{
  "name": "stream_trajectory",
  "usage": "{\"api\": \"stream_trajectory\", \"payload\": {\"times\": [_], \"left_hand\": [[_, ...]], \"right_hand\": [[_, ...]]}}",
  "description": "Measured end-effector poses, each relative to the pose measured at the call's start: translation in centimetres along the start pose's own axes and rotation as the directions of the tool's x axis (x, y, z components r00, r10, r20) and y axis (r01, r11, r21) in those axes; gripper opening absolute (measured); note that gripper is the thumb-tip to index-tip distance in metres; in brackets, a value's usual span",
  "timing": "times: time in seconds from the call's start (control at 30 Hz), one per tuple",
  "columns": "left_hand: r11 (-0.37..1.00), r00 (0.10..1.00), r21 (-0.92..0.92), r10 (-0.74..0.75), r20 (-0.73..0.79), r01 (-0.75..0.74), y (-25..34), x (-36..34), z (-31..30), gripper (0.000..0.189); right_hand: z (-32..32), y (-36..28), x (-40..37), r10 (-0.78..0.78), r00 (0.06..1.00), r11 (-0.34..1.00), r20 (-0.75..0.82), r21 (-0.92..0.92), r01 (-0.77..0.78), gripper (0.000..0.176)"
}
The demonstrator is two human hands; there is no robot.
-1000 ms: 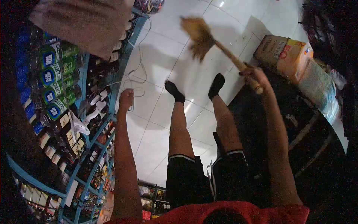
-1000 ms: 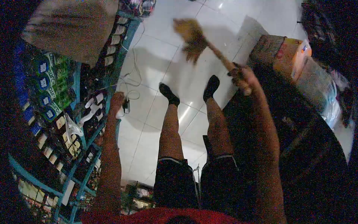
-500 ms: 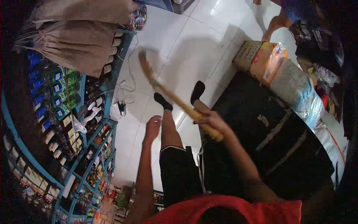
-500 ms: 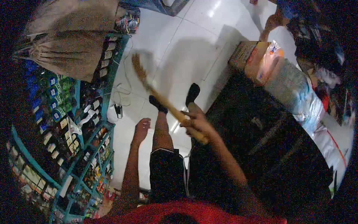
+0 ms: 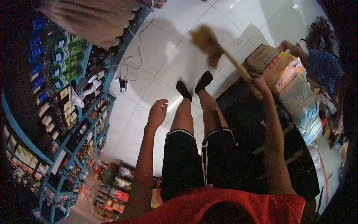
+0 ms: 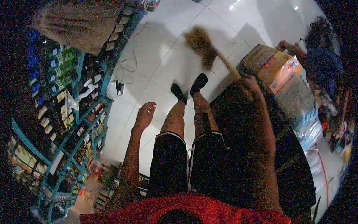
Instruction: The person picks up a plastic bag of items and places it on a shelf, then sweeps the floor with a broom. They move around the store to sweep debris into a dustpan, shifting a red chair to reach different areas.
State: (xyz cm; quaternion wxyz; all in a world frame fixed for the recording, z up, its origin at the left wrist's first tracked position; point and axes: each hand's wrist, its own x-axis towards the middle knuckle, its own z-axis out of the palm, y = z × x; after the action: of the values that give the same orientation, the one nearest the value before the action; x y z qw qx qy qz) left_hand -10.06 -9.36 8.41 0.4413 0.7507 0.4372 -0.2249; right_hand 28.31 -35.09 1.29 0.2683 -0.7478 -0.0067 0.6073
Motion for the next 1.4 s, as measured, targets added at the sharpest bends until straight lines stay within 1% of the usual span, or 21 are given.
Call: {"api": "stream_trajectory", "payload": {"times": [0.1,0.2,0.27,0.3,0.37,0.4,0.47,0.5,0.6,0.63,0.7,0.73,0.77,0.8,0.83,0.87,1.0,1.1,1.17,1.3,1.4], "left_hand": [[0.99,0.999,-0.143,-0.013,-0.05,0.005,-1.3,-0.4,-2.2,0.015],[0.993,0.995,-0.108,0.03,-0.098,-0.041,-4.5,-0.1,-3.0,0.015],[0.994,0.997,-0.106,0.031,-0.07,-0.038,-5.5,0.4,-4.0,0.015],[0.995,0.999,-0.097,0.027,-0.038,-0.03,-5.9,0.9,-4.5,0.014],[0.989,1.0,-0.146,0.005,-0.009,-0.006,-7.3,1.8,-4.8,0.014],[0.992,0.999,-0.115,0.044,0.0,-0.044,-7.9,2.1,-5.1,0.014],[0.993,0.996,-0.081,0.089,-0.007,-0.09,-8.3,3.2,-6.4,0.015],[0.992,0.997,-0.106,0.07,0.038,-0.065,-8.5,3.5,-7.0,0.016],[0.986,0.996,-0.164,0.028,0.089,-0.014,-8.9,4.3,-9.0,0.018],[0.979,0.995,-0.205,0.005,0.095,0.015,-9.0,4.4,-9.6,0.018],[0.971,0.998,-0.236,-0.008,0.058,0.022,-9.7,4.4,-10.7,0.017],[0.962,1.0,-0.271,-0.017,0.024,0.023,-10.4,4.2,-11.5,0.015],[0.965,0.999,-0.262,-0.023,0.029,0.029,-11.3,4.0,-12.2,0.015],[0.945,0.999,-0.322,-0.046,0.025,0.052,-12.2,4.0,-12.4,0.015],[0.919,0.997,-0.387,-0.07,0.022,0.073,-13.3,3.9,-12.2,0.015],[0.877,0.999,-0.48,-0.032,0.005,0.031,-16.6,4.1,-11.2,0.015],[0.964,0.997,-0.259,-0.066,-0.027,0.057,-18.6,3.5,-11.0,0.015],[0.927,0.99,-0.348,-0.131,0.051,0.14,-17.9,3.4,-11.3,0.015],[0.915,0.994,-0.388,-0.095,0.048,0.107,-18.8,3.8,-10.6,0.015],[0.871,0.997,-0.486,-0.056,0.061,0.079,-18.1,4.3,-10.6,0.015],[0.903,0.994,-0.416,-0.08,0.079,0.105,-17.4,5.1,-11.1,0.013]], "right_hand": [[-2.4,0.8,-0.1,-0.081,0.993,0.993,-0.087,0.083,0.088,0.044],[1.7,-4.0,-6.6,-0.164,0.974,0.977,-0.154,0.109,0.182,0.045],[5.1,-6.4,-10.9,-0.029,0.992,0.999,-0.126,0.018,0.032,0.037],[7.5,-5.4,-12.6,-0.074,0.993,0.953,-0.093,0.288,0.098,0.04],[12.3,-10.6,-14.9,0.089,0.995,0.936,0.041,0.337,-0.098,0.049],[14.8,-10.3,-14.4,-0.024,0.988,0.925,0.153,0.379,-0.036,0.052],[20.4,-12.2,-12.0,-0.087,0.969,0.927,0.232,0.375,-0.007,0.053],[24.1,-10.1,-8.6,-0.156,0.962,0.98,0.223,0.156,0.122,0.047],[32.2,-6.9,0.3,-0.054,0.96,0.721,0.274,0.676,-0.152,0.041],[34.3,-8.1,4.7,-0.45,0.871,0.893,0.197,0.1,0.439,0.04],[33.1,-10.9,10.5,-0.385,0.797,0.781,0.466,-0.296,0.55,0.037],[29.3,-12.3,9.8,-0.775,0.554,0.448,0.306,-0.352,0.822,0.031],[27.0,-8.7,16.8,-0.636,0.585,0.531,0.503,-0.265,0.805,0.035],[23.3,-11.9,14.7,-0.907,0.247,0.134,0.341,-0.322,0.937,0.017],[20.2,-13.7,12.9,-0.622,0.706,0.762,0.338,0.056,0.645,0.022],[17.2,-15.5,11.0,-0.156,0.959,0.856,0.237,0.517,0.012,0.027],[10.0,-13.0,9.7,-0.131,0.991,0.766,0.02,0.637,0.088,0.037],[8.8,-12.0,5.5,-0.047,0.998,0.833,-0.029,0.55,0.055,0.045],[10.0,-9.6,2.5,-0.123,0.979,0.87,-0.16,0.457,0.184,0.046],[15.4,-11.4,-11.3,-0.013,0.981,0.963,-0.195,0.263,0.065,0.043],[17.3,-2.2,-17.4,0.018,0.999,0.862,-0.036,0.506,0.003,0.051]]}}
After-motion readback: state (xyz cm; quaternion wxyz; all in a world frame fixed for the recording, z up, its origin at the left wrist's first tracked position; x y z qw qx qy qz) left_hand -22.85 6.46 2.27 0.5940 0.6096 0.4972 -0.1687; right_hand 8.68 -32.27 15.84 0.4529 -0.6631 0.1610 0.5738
